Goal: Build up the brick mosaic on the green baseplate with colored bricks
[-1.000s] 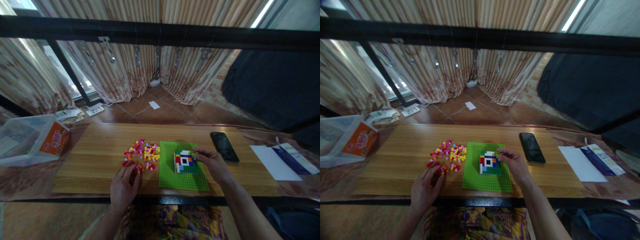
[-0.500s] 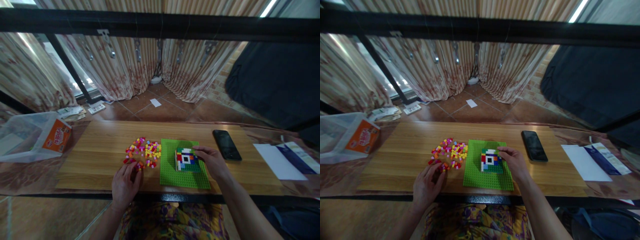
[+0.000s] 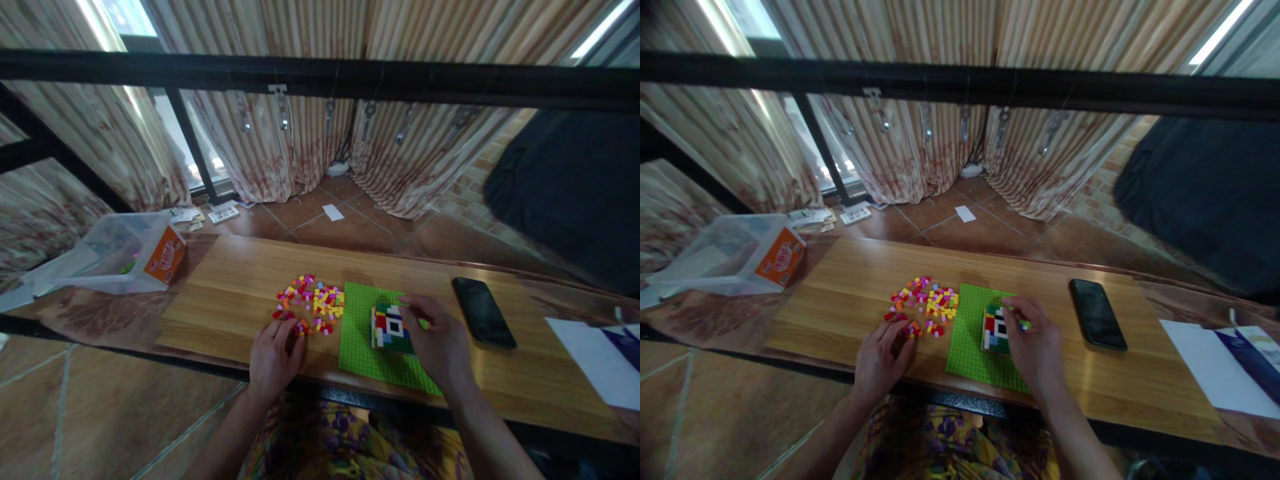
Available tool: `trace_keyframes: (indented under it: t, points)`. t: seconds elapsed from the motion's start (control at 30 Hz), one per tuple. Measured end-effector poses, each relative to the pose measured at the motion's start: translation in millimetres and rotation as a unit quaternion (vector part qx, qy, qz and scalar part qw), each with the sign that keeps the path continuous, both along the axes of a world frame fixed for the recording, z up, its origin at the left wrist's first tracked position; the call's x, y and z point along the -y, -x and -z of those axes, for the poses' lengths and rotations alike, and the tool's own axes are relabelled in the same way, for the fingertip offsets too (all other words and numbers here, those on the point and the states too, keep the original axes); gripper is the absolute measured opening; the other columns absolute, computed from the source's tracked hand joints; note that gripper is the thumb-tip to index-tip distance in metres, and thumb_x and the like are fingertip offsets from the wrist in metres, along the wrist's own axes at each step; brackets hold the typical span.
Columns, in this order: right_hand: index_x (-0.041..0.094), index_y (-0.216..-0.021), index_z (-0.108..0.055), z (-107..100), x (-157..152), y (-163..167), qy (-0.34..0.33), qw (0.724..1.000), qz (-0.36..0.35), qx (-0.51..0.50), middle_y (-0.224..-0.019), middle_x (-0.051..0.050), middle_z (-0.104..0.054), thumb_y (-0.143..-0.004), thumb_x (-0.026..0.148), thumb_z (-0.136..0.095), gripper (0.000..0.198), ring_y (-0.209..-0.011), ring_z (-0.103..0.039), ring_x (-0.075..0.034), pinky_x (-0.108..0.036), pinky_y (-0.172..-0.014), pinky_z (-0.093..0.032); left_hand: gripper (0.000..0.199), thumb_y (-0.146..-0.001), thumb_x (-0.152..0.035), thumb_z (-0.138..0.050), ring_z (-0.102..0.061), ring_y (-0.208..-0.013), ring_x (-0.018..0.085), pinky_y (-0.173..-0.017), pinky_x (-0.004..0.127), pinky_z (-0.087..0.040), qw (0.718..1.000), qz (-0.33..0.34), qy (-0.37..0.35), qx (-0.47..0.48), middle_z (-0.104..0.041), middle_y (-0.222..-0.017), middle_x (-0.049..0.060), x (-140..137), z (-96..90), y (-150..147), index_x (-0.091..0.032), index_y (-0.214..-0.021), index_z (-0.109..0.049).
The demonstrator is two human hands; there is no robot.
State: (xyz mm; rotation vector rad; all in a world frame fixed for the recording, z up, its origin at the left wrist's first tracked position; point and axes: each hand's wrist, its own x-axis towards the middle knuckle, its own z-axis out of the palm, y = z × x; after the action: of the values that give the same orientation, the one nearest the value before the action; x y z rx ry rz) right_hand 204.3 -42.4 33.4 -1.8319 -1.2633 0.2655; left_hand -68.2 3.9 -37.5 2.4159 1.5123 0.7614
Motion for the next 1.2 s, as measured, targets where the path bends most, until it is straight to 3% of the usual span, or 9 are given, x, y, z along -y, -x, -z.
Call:
trace_keyframes:
  t: [0.1, 0.2, 0.43, 0.63, 1.0, 1.2]
  points:
    - [0.022, -0.088, -0.066, -4, -12, 30, -0.005, 0.992, -0.115, 0.052, -0.093, -0.005, -0.065, -0.083, 0.027, -0.049, 0.018, -0.085, -0.059, -0.018, -0.032, -0.078, -0.047, 0.031, -0.083, -0.033, -0.050, -0.059, -0.095, 0.021, -0.082, 0.035, -0.046, 1.000, 0.001, -0.004, 0.007, -0.062, -0.104, 0.007, 0, -0.9, 0, -0.023, -0.112, -0.054]
    - [0.021, -0.091, -0.067, 4, -32, 52, 0.013, 0.979, -0.176, 0.098, -0.092, -0.006, -0.065, -0.084, 0.021, -0.048, 0.020, -0.089, -0.058, -0.019, -0.034, -0.082, -0.045, 0.030, -0.083, -0.033, -0.050, -0.059, -0.094, 0.021, -0.082, 0.035, -0.046, 1.000, 0.000, -0.003, 0.004, -0.062, -0.103, 0.007, 1, -1.6, 0, -0.024, -0.112, -0.055]
    - [0.021, -0.092, -0.068, 26, -91, 75, 0.116, 0.965, -0.169, 0.164, -0.091, -0.006, -0.066, -0.084, 0.018, -0.048, 0.022, -0.087, -0.058, -0.018, -0.029, -0.081, -0.042, 0.029, -0.084, -0.031, -0.049, -0.058, -0.095, 0.021, -0.083, 0.035, -0.045, 1.000, 0.001, 0.006, 0.013, -0.062, -0.104, 0.007, 2, -1.9, 0, -0.023, -0.112, -0.054]
    - [0.021, -0.082, -0.070, 39, -123, 84, 0.174, 0.950, -0.149, 0.211, -0.088, -0.008, -0.066, -0.083, 0.027, -0.050, 0.021, -0.087, -0.057, -0.019, -0.030, -0.081, -0.039, 0.029, -0.085, -0.032, -0.048, -0.057, -0.093, 0.021, -0.083, 0.036, -0.045, 1.000, 0.003, 0.017, 0.012, -0.062, -0.101, 0.007, 3, -2.5, 1, -0.022, -0.112, -0.054]
    - [0.019, -0.080, -0.067, 51, -123, 94, 0.165, 0.957, -0.141, 0.193, -0.089, -0.008, -0.065, -0.082, 0.019, -0.052, 0.015, -0.089, -0.054, -0.019, -0.031, -0.081, -0.037, 0.031, -0.083, -0.034, -0.051, -0.059, -0.096, 0.021, -0.082, 0.034, -0.045, 1.000, -0.003, -0.017, -0.003, -0.062, -0.106, 0.008, -1, 4.1, 1, -0.022, -0.112, -0.056]
    - [0.021, -0.084, -0.066, 36, -110, 96, 0.112, 0.967, -0.166, 0.160, -0.089, -0.003, -0.066, -0.085, 0.021, -0.052, 0.014, -0.091, -0.055, -0.017, -0.028, -0.085, -0.037, 0.031, -0.082, -0.036, -0.053, -0.060, -0.094, 0.021, -0.079, 0.034, -0.046, 1.000, -0.003, -0.024, -0.014, -0.064, -0.105, 0.007, -4, 5.5, 1, -0.021, -0.110, -0.057]
